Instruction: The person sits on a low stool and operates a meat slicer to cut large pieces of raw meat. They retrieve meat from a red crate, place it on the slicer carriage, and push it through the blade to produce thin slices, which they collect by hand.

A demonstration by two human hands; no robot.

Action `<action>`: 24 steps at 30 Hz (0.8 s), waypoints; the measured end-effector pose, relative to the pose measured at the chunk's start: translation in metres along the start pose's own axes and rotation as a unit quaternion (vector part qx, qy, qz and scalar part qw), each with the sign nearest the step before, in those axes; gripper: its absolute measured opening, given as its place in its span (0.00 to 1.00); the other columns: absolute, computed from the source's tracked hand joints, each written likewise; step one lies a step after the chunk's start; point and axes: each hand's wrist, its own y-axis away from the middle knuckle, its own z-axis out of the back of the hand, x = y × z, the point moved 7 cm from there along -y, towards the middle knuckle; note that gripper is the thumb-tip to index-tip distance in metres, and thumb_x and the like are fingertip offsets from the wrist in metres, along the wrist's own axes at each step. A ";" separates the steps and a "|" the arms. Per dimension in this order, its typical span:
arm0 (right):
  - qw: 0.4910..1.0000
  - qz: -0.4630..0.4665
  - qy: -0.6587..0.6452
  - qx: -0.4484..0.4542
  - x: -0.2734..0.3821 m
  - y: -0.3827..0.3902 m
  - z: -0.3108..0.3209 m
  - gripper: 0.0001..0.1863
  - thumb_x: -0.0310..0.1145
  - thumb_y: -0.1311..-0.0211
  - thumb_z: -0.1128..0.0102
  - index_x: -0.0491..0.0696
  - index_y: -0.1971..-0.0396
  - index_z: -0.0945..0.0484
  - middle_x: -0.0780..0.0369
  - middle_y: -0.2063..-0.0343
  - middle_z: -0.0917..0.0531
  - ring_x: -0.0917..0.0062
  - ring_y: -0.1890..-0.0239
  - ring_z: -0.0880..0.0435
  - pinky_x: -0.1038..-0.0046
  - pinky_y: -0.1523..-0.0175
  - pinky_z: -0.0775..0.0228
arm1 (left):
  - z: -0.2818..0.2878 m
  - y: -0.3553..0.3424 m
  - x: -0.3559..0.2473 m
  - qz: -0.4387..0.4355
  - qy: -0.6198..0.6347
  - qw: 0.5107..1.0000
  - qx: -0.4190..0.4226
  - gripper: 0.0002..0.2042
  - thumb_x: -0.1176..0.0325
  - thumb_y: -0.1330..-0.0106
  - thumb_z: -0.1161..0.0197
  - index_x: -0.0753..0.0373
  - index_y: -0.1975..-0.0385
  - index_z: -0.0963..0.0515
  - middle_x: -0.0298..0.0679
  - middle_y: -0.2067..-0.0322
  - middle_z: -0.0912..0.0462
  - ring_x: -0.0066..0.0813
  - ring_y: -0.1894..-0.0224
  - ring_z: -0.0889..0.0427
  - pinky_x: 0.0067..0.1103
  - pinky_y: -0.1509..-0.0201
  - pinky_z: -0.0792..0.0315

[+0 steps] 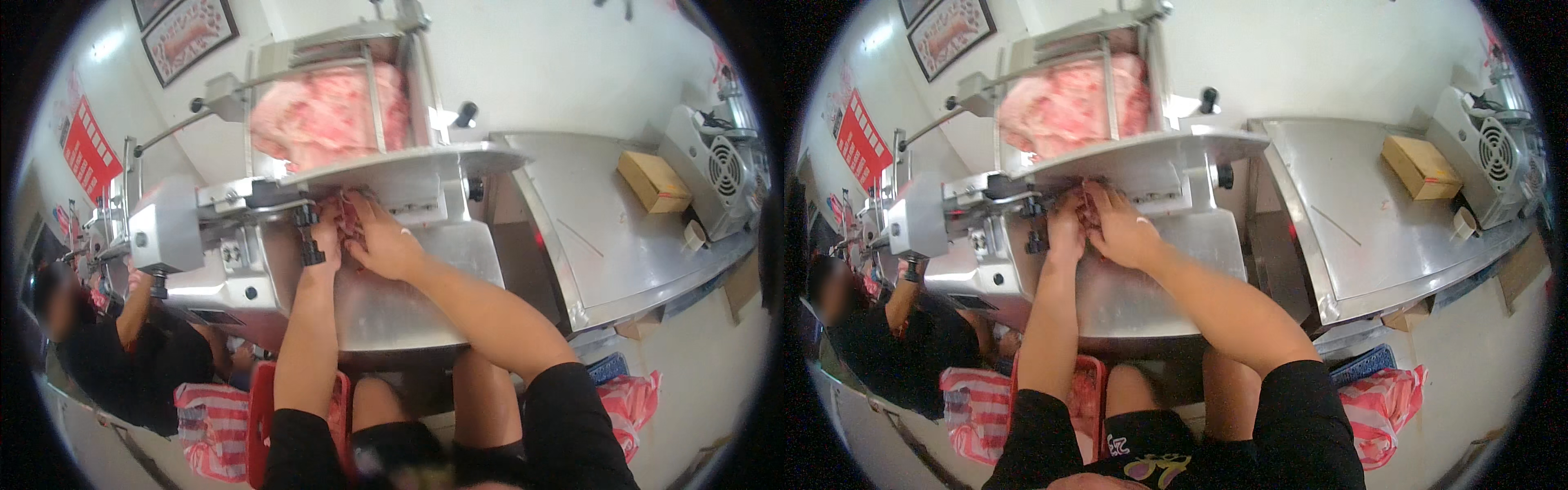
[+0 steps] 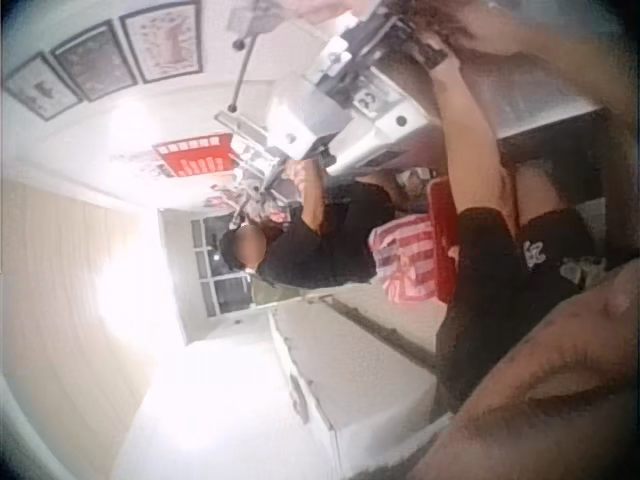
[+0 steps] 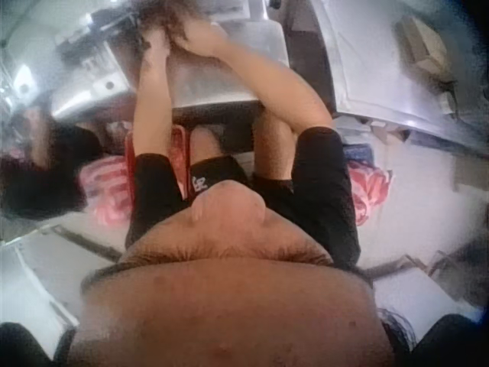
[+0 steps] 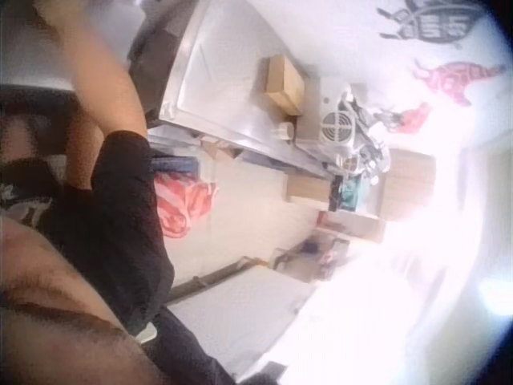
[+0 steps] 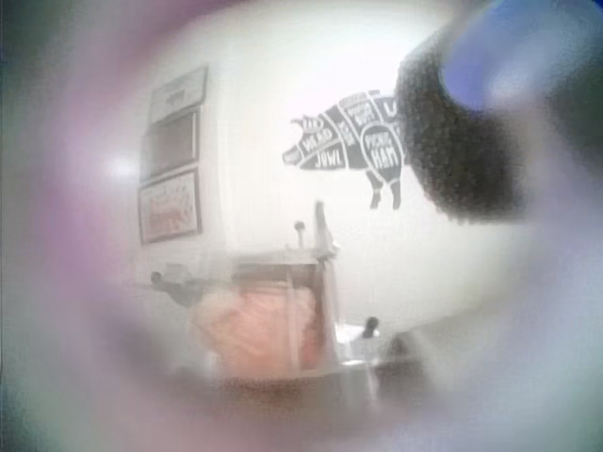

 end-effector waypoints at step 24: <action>0.998 -0.015 0.032 0.047 -0.014 0.004 -0.004 0.29 0.33 0.40 0.40 0.40 0.38 0.29 0.45 0.37 0.27 0.48 0.35 0.29 0.58 0.32 0.33 | 0.005 0.006 -0.002 0.040 0.073 0.992 -0.095 0.09 0.65 0.26 0.42 0.61 0.52 0.23 0.38 0.58 0.17 0.29 0.57 0.17 0.27 0.52 0.22</action>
